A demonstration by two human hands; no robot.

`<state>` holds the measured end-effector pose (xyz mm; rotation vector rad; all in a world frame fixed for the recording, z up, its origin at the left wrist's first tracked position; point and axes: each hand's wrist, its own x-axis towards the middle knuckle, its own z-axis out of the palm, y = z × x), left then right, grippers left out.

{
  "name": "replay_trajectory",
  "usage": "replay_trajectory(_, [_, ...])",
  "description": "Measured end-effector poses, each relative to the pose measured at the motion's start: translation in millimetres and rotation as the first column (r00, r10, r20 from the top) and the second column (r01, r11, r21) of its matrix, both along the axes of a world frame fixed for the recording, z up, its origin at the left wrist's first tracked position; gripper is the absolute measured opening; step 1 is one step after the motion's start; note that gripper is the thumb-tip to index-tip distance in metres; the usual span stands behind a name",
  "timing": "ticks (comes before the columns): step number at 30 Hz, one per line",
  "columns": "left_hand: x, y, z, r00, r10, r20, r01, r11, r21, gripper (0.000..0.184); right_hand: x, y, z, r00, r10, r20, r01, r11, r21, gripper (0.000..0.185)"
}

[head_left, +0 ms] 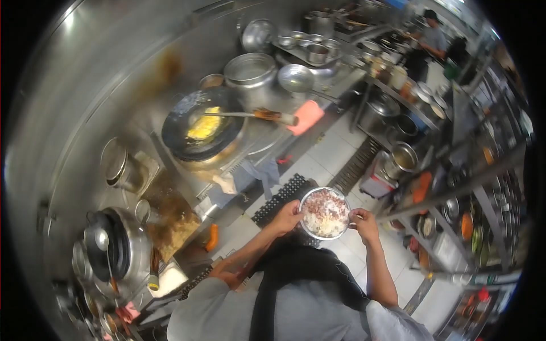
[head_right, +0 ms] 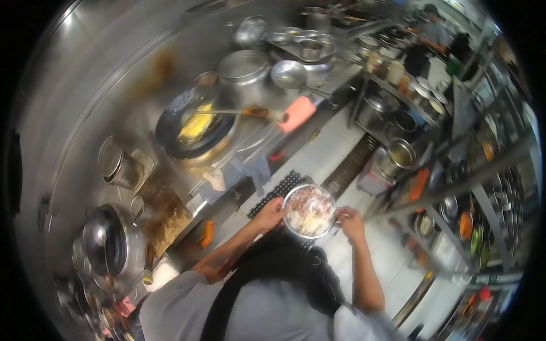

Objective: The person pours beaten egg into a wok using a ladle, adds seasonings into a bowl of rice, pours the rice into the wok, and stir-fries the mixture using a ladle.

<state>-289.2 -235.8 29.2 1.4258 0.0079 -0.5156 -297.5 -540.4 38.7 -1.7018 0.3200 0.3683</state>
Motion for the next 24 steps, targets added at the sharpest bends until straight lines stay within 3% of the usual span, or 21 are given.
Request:
replay_trajectory(3, [37.5,47.1,17.1,0.988,0.132,0.075,-0.135,0.990,0.040,0.015,70.9,43.3,26.5,0.982,0.096,0.163,-0.087,0.994,-0.060,0.016])
replay_trajectory(4, [43.6,67.4,36.4,0.980,0.153,0.130,-0.165,0.983,0.081,0.016,88.6,62.8,45.3,0.982,0.120,0.145,-0.113,0.992,-0.056,0.016])
replay_trajectory(6, [55.3,108.0,68.8,0.955,0.275,0.110,-0.277,0.961,-0.003,0.012,136.4,101.3,83.3,0.931,0.279,0.238,-0.281,0.959,-0.025,0.018])
replay_trajectory(8, [58.4,135.6,114.4,0.845,0.534,-0.004,-0.521,0.822,-0.230,0.011,181.9,146.2,131.1,0.858,0.416,0.302,-0.469,0.873,0.131,0.023])
replay_trajectory(10, [61.4,179.2,152.0,0.761,0.647,0.045,-0.642,0.761,-0.096,0.010,237.9,199.0,146.7,0.730,0.497,0.469,-0.540,0.840,-0.050,0.027])
replay_trajectory(11, [66.5,188.3,180.8,0.690,0.719,0.084,-0.715,0.695,-0.076,0.010,268.1,231.3,145.1,0.527,0.543,0.654,-0.385,0.838,-0.386,0.025])
replay_trajectory(12, [75.0,199.1,201.8,0.614,0.779,0.129,-0.779,0.624,-0.059,0.009,298.9,263.2,134.3,0.268,0.621,0.737,-0.106,0.779,-0.618,0.024])
replay_trajectory(14, [93.2,243.9,212.3,0.536,0.825,0.177,-0.822,0.558,-0.115,0.007,361.7,318.4,78.0,0.168,0.748,0.642,0.136,0.628,-0.766,0.029])
replay_trajectory(15, [106.9,262.2,216.4,0.485,0.853,0.194,-0.856,0.508,-0.094,0.005,387.1,331.6,57.7,0.147,0.751,0.644,0.121,0.632,-0.765,0.029])
replay_trajectory(17, [136.0,298.6,215.9,0.401,0.891,0.212,-0.903,0.423,-0.069,0.004,428.4,352.8,32.8,0.218,0.951,0.217,-0.356,0.285,-0.890,0.049])
replay_trajectory(18, [152.1,321.3,208.0,0.357,0.896,0.265,-0.920,0.386,-0.069,0.003,440.5,353.3,39.4,0.187,0.958,0.219,-0.365,0.275,-0.889,0.049])
replay_trajectory(20, [191.8,351.3,198.5,0.271,0.895,0.355,-0.958,0.286,0.012,0.003,449.4,332.9,64.6,0.190,0.978,0.090,-0.834,0.209,-0.510,0.048])
replay_trajectory(22, [230.9,385.6,175.7,0.281,0.842,0.461,-0.955,0.197,0.221,0.009,458.4,306.3,67.3,0.335,0.939,0.082,-0.907,0.344,-0.244,0.048])
replay_trajectory(23, [249.8,408.9,160.6,0.333,0.784,0.524,-0.925,0.163,0.343,0.011,464.1,298.1,63.4,0.315,0.946,0.076,-0.914,0.324,-0.243,0.048])
replay_trajectory(24, [273.6,413.0,152.4,0.369,0.636,0.677,-0.871,-0.016,0.490,0.011,468.1,291.1,59.2,0.383,0.910,0.158,-0.875,0.412,-0.255,0.050])
